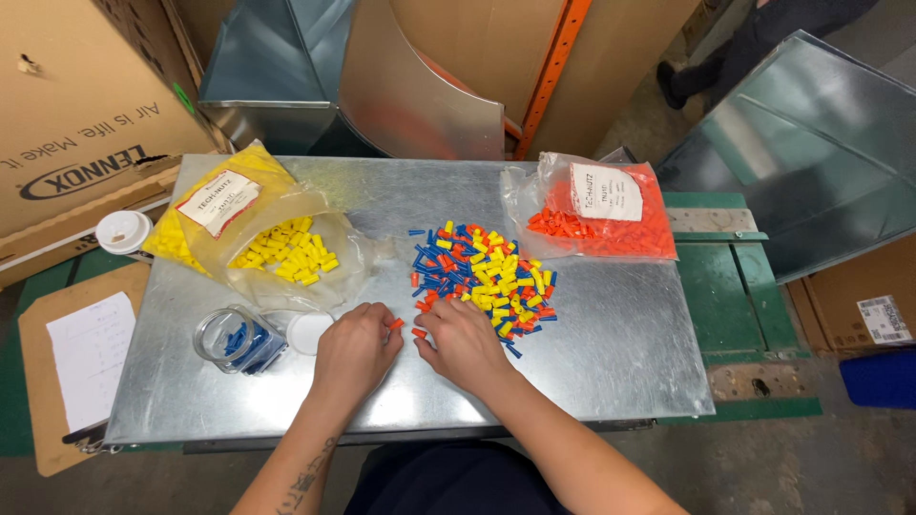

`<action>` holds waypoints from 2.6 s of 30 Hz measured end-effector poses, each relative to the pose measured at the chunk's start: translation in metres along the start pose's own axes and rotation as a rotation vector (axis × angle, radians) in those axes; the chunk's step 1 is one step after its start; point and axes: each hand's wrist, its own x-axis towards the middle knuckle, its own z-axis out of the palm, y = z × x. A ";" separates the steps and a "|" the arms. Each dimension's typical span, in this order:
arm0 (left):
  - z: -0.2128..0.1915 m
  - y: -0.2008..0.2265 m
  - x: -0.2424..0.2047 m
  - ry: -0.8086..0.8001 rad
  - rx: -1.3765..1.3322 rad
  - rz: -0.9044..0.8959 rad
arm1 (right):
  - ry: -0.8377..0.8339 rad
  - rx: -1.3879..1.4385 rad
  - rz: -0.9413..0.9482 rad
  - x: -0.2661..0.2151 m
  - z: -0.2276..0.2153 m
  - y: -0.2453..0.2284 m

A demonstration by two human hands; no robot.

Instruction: The person sorts small plastic pieces by color on a metal table. They pick up yellow, blue, and red pieces from a mixed pile and place them into separate clear plastic bags labeled by color.

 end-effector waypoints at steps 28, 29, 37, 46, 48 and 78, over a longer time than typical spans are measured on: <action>-0.010 0.109 0.118 0.255 0.110 0.498 | 0.149 -0.185 0.686 -0.012 -0.089 0.192; -0.001 0.118 0.133 0.186 0.095 0.542 | 0.245 -0.159 0.647 -0.021 -0.092 0.186; 0.090 0.157 0.219 0.025 0.127 0.640 | 0.355 -0.024 0.624 -0.108 -0.083 0.133; 0.069 0.165 0.141 -0.087 0.045 0.663 | 0.192 0.035 0.584 -0.113 -0.064 0.127; 0.063 0.161 0.112 -0.178 0.078 0.669 | 0.125 0.041 0.554 -0.105 -0.067 0.127; 0.090 0.179 0.206 0.059 -0.046 0.463 | 0.195 0.209 0.719 -0.109 -0.105 0.137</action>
